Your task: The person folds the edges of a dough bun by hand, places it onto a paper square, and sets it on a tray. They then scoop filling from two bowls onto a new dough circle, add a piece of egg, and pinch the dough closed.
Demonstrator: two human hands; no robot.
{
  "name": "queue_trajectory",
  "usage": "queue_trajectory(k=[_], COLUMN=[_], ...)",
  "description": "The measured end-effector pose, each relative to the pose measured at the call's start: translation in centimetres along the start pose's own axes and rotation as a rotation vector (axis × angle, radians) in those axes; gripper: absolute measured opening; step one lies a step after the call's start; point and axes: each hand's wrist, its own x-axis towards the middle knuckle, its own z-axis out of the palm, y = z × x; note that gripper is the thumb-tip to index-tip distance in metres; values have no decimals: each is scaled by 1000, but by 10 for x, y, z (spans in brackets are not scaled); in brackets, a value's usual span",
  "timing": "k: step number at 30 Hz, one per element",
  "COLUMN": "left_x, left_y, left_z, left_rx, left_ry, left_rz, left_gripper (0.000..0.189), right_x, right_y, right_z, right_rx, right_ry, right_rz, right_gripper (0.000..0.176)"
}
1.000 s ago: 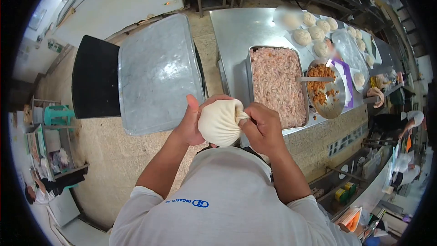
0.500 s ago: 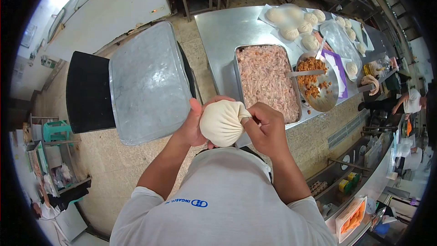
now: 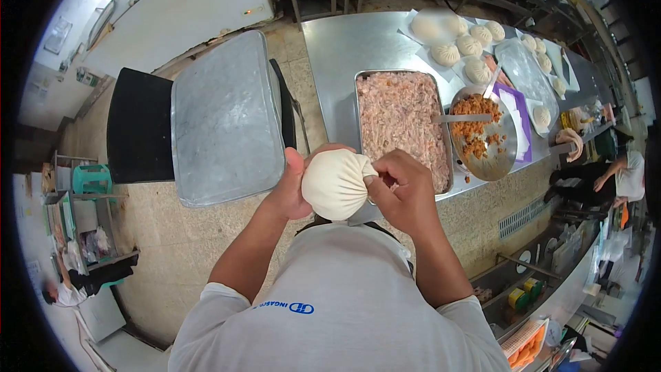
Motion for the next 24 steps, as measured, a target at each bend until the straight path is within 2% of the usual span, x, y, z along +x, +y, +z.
queue_trajectory(k=[2, 4, 7, 9, 10, 12, 13, 15, 17, 19, 20, 22, 24], left_x=[-1, -2, -4, -5, -5, -2, -3, -6, -6, -8, -9, -11, -12], left_y=[2, 4, 7, 6, 3, 1, 0, -1, -1, 4, 9, 10, 4], left_z=[-5, -5, -1, 2, -5, -16, -13, -2, -5, -9, -10, -18, -31], left_rx=[61, 123, 141, -114, -117, -392, -395, -45, 46, 140, 75, 10, -477], left_ry=[-26, -56, -27, -41, -39, -406, -406, -21, -11, -3, -29, -55, -257], left_rz=[-19, -44, -50, -54, -54, -35, -34, 62, 40, 21, -29, -77, -169], left_gripper=[110, 110, 111, 110, 110, 106, 106, 109, 110, 111, 112, 113, 114], right_x=[3, 4, 1, -2, -3, -3, -1, 4, 5, 3, 2, -1, -4], right_y=[-1, 12, 21, 23, 23, 14, 7, -3, -5, 3, 7, 12, 9], right_z=[0, 5, 2, 1, 1, 0, 0, 2, 5, 10, 12, 14, 16], right_rx=[18, 193, 93, 107, 118, 97, 77, 62, 47, 120, 117, 74, 42], right_ry=[49, -28, -69, -99, -121, -80, -37, -9, 25, -37, -33, -42, -56], right_rz=[66, 111, 21, 7, -5, 34, 69, 67, 65, 91, 91, -39, -62], right_gripper=[7, 7, 8, 8, 8, 8, 8, 7, 7, 6, 6, 6, 4])
